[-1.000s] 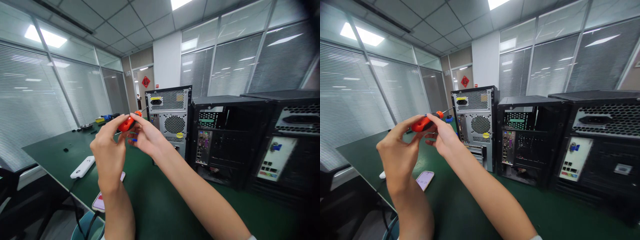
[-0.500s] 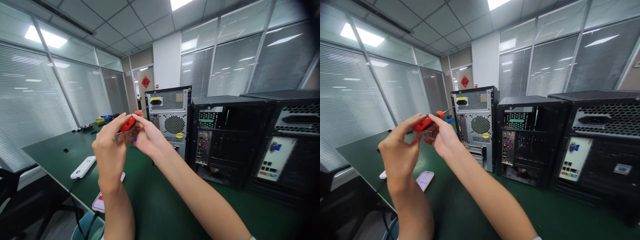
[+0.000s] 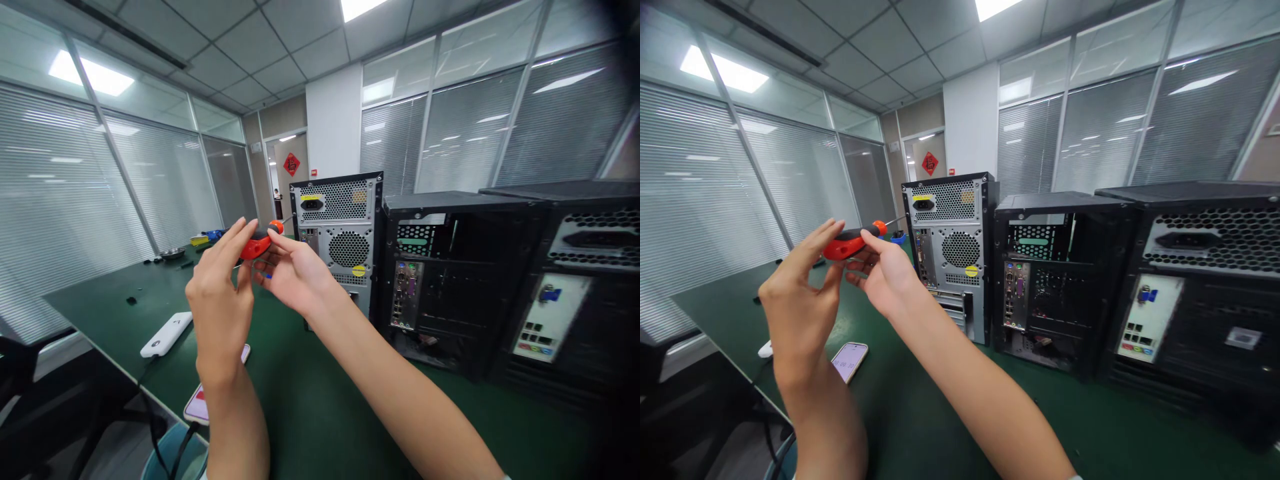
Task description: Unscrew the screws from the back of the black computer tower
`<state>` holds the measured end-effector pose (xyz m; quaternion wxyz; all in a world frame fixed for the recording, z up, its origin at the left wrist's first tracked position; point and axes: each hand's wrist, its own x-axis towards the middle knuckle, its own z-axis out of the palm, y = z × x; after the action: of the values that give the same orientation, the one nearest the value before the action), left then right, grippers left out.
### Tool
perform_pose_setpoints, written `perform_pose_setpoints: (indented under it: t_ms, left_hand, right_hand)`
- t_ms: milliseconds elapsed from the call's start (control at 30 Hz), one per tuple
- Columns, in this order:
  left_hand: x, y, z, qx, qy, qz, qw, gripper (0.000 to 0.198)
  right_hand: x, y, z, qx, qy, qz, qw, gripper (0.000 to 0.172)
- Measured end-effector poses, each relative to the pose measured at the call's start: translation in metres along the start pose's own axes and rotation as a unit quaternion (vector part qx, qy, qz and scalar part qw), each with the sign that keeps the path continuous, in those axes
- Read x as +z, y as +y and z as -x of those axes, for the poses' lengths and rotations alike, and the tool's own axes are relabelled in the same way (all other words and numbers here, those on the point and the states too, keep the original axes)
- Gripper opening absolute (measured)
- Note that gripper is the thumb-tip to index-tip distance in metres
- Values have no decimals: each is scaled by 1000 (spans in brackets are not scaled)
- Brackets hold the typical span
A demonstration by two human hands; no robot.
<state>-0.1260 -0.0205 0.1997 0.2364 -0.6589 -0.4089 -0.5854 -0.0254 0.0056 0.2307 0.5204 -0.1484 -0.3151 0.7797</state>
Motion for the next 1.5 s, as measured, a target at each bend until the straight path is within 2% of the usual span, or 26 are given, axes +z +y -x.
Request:
perform_pose_setpoints:
  t_ms: [200,400,633,767,900,1100,1200,1300,1500]
  left_hand:
    - [0,0,0,-46,-12,8,999,49]
    - [2,-1,-1,-105,15,23,994,42]
    - [1,1,0,-142,1,17,990,46]
    - [3,2,0,-159,26,5,987,45]
    - [5,1,0,-164,37,-25,985,38]
    - [10,1,-1,-177,18,-64,982,42]
    - [13,2,-2,-179,33,-72,981,39]
    - [16,2,-2,-177,55,-70,980,36]
    - [23,0,-2,-171,78,-87,978,42]
  right_hand:
    - [-2,1,-2,5,-21,-16,1000,29]
    - [-4,2,-5,-9,-33,-19,999,33]
    - [-5,3,-6,1,-19,-47,999,28]
    - [-4,4,-6,5,-18,-63,998,27]
    - [-3,5,-6,5,-27,-53,998,29]
    - [-5,7,-8,23,-32,-65,997,32]
    - [-5,8,-9,22,-17,-71,997,31]
    - [-6,10,-11,18,-28,-72,997,33]
    - [-8,11,-13,17,-29,-77,996,35]
